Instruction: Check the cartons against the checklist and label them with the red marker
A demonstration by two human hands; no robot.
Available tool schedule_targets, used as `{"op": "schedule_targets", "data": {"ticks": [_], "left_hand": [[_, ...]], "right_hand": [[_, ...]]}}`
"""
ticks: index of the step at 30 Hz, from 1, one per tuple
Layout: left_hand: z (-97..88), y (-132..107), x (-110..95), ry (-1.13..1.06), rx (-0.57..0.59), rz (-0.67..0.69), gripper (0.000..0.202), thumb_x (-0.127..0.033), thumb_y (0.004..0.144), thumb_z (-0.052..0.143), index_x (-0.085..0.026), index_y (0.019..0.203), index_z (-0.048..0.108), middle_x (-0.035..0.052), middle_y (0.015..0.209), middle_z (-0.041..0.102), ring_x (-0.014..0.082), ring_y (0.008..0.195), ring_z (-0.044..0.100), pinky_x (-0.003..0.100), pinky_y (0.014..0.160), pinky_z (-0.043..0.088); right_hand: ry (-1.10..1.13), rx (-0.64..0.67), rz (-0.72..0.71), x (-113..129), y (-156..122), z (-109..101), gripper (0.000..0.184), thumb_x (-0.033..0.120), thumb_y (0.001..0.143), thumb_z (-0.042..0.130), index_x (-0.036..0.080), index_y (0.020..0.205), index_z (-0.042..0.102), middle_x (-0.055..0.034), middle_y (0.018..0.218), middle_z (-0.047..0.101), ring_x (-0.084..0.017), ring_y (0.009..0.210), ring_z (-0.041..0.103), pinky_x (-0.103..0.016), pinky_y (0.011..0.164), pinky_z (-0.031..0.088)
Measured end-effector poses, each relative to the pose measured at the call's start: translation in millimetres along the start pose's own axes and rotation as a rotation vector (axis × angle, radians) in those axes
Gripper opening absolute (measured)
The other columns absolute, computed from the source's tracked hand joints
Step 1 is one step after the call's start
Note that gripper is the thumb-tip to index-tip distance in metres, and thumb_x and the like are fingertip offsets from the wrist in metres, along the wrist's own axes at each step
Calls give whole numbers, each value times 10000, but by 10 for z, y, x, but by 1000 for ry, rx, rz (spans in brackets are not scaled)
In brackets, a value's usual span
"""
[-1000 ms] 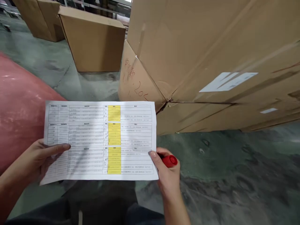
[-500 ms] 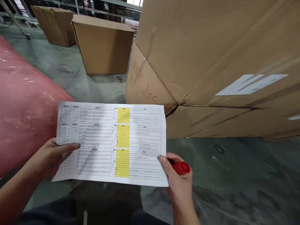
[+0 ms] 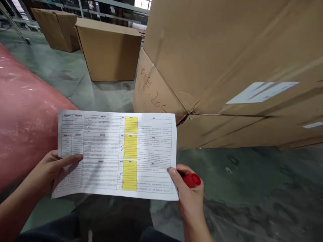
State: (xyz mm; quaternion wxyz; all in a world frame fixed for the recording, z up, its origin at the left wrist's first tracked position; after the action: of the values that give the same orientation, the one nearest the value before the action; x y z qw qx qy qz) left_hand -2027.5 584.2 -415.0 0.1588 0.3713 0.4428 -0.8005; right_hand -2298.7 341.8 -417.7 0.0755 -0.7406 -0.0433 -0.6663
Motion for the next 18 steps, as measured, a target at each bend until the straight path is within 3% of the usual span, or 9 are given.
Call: {"op": "schedule_targets", "data": {"ticks": [4,9,18], "left_hand": [[-4,-27,-4,68,-19,-3,293,-305,608,899,-170,851,805,104,856,786,290,669,741,318,545,627],[39,-108,-51,112,-79,-26,269,-292,613,897,-160,827,802,87,860,788,250,686,743,244,589,613],[22,-120,-71,134,-104,-27,288,-264,552,926,-193,804,806,47,856,791,240,710,746,217,621,618]], "right_hand": [[6,18,-24,28,-10,5,401,463,520,867,163,673,649,-43,648,665,-165,566,611,-257,492,489],[18,66,-44,49,-26,9,389,473,564,854,160,681,655,-38,644,661,-150,559,592,-241,487,471],[33,73,-43,130,-42,7,429,544,596,816,160,690,649,-33,636,634,-142,554,566,-235,489,442]]}}
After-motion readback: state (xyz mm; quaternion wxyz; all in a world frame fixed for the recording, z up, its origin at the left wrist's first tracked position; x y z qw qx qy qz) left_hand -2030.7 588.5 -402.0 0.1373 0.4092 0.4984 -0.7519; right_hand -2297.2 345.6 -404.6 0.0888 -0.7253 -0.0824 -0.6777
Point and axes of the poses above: each hand's wrist, its own y-axis towards the middle knuckle, its own z-axis out of the palm, x = y × z, the point moved 5 cm from there along y, towards the middle knuckle
